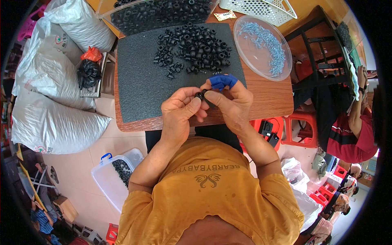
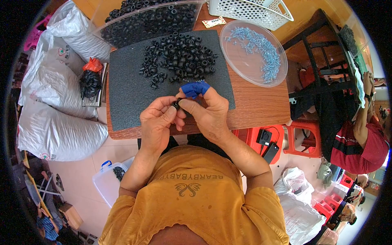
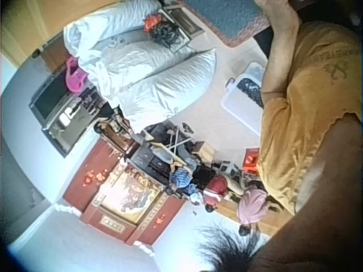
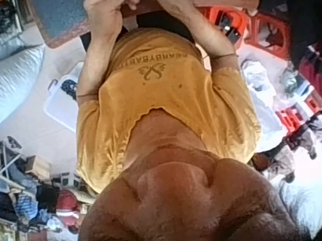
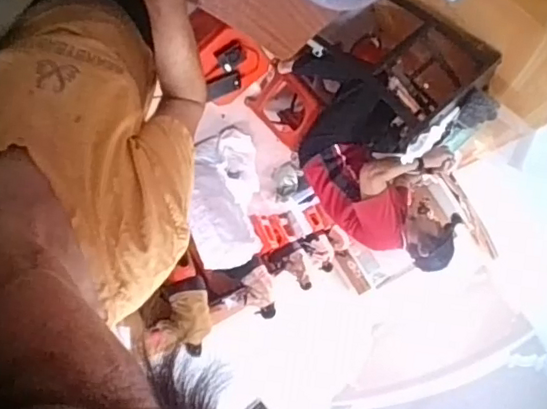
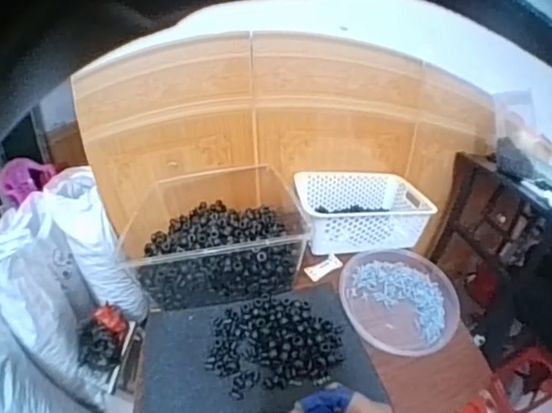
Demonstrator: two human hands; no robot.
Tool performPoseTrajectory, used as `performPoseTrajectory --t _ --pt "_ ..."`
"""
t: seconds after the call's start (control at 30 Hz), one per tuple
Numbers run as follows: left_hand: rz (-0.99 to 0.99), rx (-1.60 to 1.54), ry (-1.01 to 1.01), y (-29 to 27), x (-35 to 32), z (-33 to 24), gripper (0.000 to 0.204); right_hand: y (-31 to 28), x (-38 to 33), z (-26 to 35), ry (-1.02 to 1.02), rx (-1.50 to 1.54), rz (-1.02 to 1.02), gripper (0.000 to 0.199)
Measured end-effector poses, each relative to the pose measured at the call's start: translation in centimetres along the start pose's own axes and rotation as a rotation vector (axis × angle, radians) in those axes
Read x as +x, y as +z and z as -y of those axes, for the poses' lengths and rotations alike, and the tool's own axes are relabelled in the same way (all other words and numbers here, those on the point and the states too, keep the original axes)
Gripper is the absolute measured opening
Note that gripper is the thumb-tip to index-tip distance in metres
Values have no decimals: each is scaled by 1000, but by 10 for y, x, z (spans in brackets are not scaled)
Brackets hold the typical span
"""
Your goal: The person assembles small plastic components by picking up small inserts from a dish and pressing them into black plastic caps by hand.
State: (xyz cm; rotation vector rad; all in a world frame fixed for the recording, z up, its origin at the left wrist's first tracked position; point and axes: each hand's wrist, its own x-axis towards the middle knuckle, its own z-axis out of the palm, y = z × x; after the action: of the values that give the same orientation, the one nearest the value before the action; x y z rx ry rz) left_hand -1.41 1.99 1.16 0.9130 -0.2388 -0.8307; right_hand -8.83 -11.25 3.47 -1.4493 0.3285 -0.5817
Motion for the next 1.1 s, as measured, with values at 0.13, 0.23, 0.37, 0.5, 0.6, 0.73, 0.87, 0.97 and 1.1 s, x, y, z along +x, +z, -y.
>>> performPoseTrajectory --t 0.13,0.23,0.37,0.5,0.6,0.73,0.87,0.97,1.1 --pt "-28 31 5 1 0 2 22 0 -1 -1 -3 -26 -4 22" --pt "-41 48 -1 2 0 2 22 1 -1 -2 -3 -37 -9 22" --pt "-44 18 -40 3 0 1 21 1 -2 -2 0 -34 -19 21" --pt "-24 -76 -59 4 1 3 20 2 -3 -2 23 39 -39 23" --pt "-19 -98 -61 3 3 4 20 1 -3 -3 50 66 -37 24" --pt "-19 -86 -45 4 3 6 20 2 -3 -6 62 132 -69 22" --pt "-31 -49 -46 4 2 6 19 3 -3 -7 93 170 -91 22" --pt "-45 -26 -56 5 2 6 19 4 -4 -7 126 224 -66 22" --pt "-43 -31 -60 4 2 5 19 5 -4 -8 87 194 -73 21"
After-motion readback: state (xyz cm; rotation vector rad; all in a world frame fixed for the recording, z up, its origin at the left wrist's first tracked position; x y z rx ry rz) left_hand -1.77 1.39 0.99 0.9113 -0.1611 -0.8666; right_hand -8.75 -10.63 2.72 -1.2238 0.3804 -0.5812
